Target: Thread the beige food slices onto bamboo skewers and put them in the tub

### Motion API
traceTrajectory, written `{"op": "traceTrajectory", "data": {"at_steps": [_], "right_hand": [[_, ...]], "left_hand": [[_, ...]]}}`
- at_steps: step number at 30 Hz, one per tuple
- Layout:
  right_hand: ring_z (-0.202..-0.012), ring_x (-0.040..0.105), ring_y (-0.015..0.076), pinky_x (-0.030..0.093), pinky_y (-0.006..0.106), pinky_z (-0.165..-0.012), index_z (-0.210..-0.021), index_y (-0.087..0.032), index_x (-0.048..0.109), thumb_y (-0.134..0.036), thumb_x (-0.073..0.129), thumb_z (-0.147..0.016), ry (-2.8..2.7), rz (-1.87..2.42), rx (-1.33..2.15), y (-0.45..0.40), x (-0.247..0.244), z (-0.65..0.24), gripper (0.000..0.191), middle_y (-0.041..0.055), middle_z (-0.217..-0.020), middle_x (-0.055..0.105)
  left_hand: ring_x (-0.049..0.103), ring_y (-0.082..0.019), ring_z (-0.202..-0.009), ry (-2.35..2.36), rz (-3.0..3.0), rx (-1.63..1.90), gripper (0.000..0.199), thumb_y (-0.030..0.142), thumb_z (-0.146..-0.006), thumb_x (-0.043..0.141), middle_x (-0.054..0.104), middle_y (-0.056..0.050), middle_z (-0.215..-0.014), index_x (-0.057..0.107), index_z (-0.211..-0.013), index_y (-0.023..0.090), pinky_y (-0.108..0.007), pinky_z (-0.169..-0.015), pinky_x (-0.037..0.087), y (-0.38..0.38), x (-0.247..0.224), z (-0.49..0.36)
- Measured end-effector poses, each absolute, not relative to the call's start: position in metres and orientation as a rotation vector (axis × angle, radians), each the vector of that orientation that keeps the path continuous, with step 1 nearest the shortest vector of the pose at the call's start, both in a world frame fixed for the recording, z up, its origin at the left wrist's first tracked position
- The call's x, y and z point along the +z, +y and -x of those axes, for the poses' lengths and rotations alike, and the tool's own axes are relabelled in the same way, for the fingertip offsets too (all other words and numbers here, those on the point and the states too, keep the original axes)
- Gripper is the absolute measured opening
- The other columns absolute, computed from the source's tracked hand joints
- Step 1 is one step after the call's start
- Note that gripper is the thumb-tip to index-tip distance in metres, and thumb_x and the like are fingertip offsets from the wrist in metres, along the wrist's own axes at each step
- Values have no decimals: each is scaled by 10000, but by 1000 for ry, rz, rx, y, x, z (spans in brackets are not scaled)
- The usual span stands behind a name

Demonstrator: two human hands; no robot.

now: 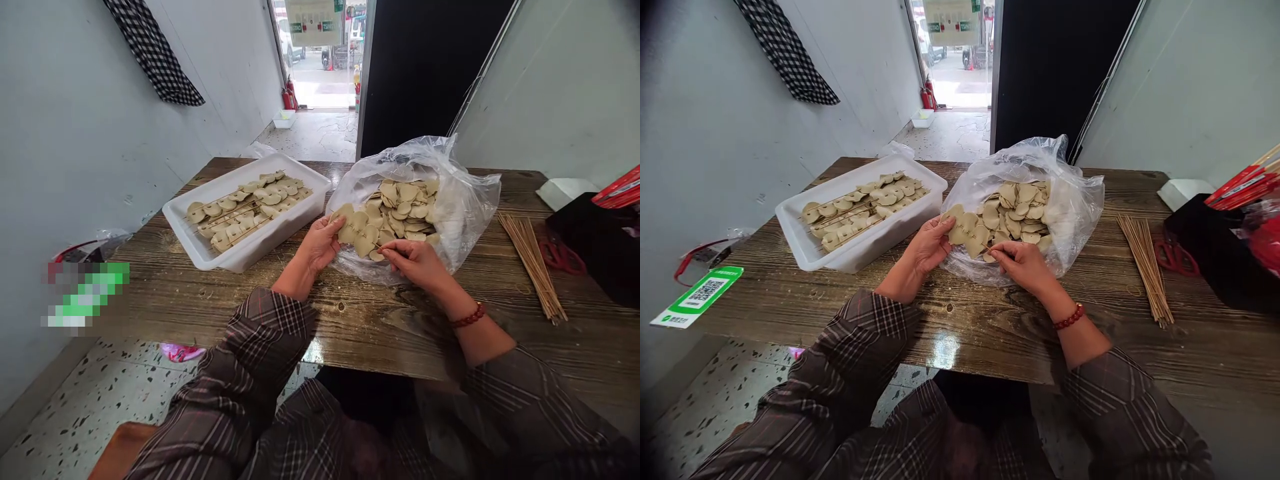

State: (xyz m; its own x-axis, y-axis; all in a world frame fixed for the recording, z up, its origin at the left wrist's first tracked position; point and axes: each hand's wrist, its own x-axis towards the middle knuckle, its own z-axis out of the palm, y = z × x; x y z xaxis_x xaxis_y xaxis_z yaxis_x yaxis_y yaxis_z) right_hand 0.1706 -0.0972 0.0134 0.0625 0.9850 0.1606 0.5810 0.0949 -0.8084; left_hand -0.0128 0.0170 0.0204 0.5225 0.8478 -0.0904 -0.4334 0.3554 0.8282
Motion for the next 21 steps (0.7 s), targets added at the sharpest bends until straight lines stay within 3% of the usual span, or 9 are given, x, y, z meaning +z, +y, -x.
{"op": "traceTrajectory", "data": {"at_steps": [8, 21], "right_hand": [[-536, 545, 141, 369, 264, -572, -860, -158, 752, -323, 550, -880, -1642, 1589, 447, -96, 8, -167, 261, 6, -580, 639], [-540, 489, 131, 335, 259, -560, -724, -169, 686, -303, 525, -887, -1647, 1585, 402, -95, 11, -163, 264, -9, -543, 577]], "left_hand": [[711, -200, -879, 564, -889, 889, 295, 289, -717, 809, 744, -64, -897, 675, -935, 141, -270, -738, 583, 12, 17, 8], [705, -217, -955, 520, -950, 845, 306, 332, -716, 804, 751, -78, -925, 682, -930, 149, -271, -789, 574, 1, 15, -6]]}}
